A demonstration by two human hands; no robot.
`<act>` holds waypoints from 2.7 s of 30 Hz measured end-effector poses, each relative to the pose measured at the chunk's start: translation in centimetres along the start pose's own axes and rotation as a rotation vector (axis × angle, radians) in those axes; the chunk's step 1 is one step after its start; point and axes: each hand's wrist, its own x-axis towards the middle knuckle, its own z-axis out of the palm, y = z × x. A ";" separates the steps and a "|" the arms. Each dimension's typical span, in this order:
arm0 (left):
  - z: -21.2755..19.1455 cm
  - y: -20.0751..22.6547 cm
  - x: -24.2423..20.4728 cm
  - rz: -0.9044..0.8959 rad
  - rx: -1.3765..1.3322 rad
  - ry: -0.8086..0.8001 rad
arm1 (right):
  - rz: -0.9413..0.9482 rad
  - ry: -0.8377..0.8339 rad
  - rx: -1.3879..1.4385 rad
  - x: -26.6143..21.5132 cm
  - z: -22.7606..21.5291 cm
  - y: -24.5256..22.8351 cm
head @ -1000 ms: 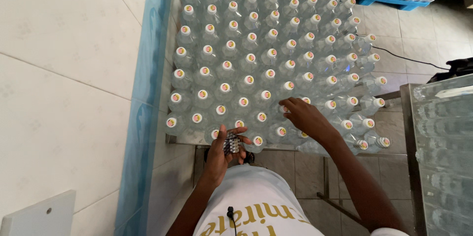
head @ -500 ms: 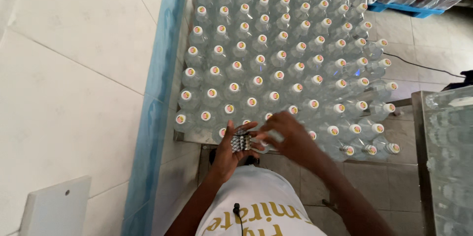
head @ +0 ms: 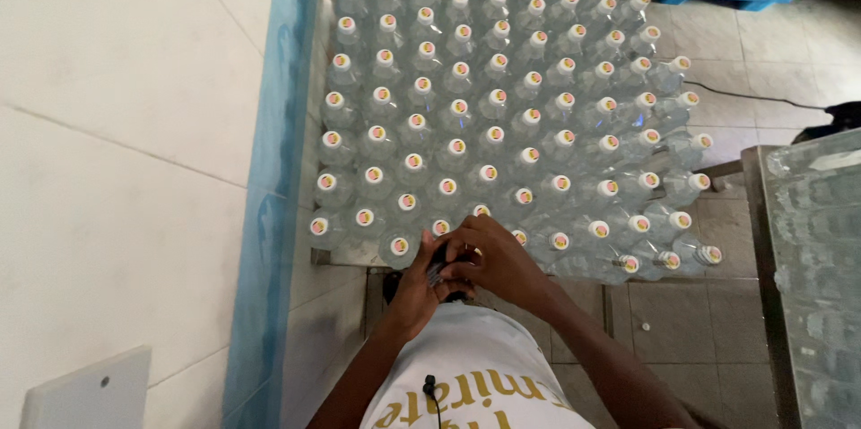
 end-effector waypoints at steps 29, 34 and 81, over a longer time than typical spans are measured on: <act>1.6 -0.9 1.0 -0.067 0.108 0.097 | 0.376 0.349 0.387 -8.0 -12.2 6.2; 1.1 -2.0 1.5 -0.048 0.143 0.055 | 0.531 0.362 -0.002 -10.0 -16.6 8.5; 4.0 -8.5 1.8 -0.018 0.043 0.166 | 0.325 -0.033 -0.412 -11.3 -16.1 11.7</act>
